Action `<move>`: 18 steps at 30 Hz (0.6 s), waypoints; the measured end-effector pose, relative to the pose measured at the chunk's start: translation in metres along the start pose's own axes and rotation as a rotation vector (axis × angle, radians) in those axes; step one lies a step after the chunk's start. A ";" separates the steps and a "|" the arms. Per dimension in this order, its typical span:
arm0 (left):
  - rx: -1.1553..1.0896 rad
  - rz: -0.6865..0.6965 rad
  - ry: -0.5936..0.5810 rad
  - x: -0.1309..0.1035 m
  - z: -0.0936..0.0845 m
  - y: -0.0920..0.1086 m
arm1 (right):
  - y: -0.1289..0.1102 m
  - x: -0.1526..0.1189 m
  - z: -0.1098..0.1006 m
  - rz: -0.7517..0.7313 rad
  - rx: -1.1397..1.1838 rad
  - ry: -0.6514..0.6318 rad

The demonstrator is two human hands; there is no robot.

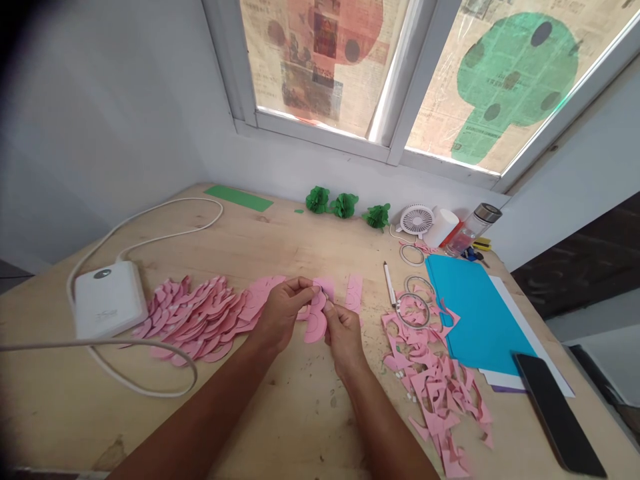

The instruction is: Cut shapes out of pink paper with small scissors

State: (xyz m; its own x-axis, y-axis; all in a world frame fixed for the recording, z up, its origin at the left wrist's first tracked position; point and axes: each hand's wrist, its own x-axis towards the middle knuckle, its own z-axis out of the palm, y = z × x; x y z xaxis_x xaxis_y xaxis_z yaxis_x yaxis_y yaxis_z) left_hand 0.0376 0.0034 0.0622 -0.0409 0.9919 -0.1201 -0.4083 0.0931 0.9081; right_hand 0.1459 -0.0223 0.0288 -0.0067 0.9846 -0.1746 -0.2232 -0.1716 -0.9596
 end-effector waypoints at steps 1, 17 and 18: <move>0.001 -0.005 -0.012 0.000 0.000 0.000 | 0.000 0.000 0.000 -0.004 -0.006 -0.006; 0.044 -0.026 -0.123 0.005 -0.009 0.000 | -0.002 0.002 -0.004 -0.001 -0.016 -0.049; 0.049 -0.025 -0.129 0.006 -0.010 0.001 | -0.002 0.002 -0.004 -0.001 -0.017 -0.050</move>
State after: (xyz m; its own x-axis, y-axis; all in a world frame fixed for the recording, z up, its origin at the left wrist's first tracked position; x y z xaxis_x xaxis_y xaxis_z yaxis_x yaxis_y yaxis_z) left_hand 0.0280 0.0083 0.0584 0.0879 0.9918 -0.0929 -0.3631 0.1187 0.9242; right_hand 0.1500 -0.0203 0.0292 -0.0549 0.9851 -0.1630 -0.2065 -0.1709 -0.9634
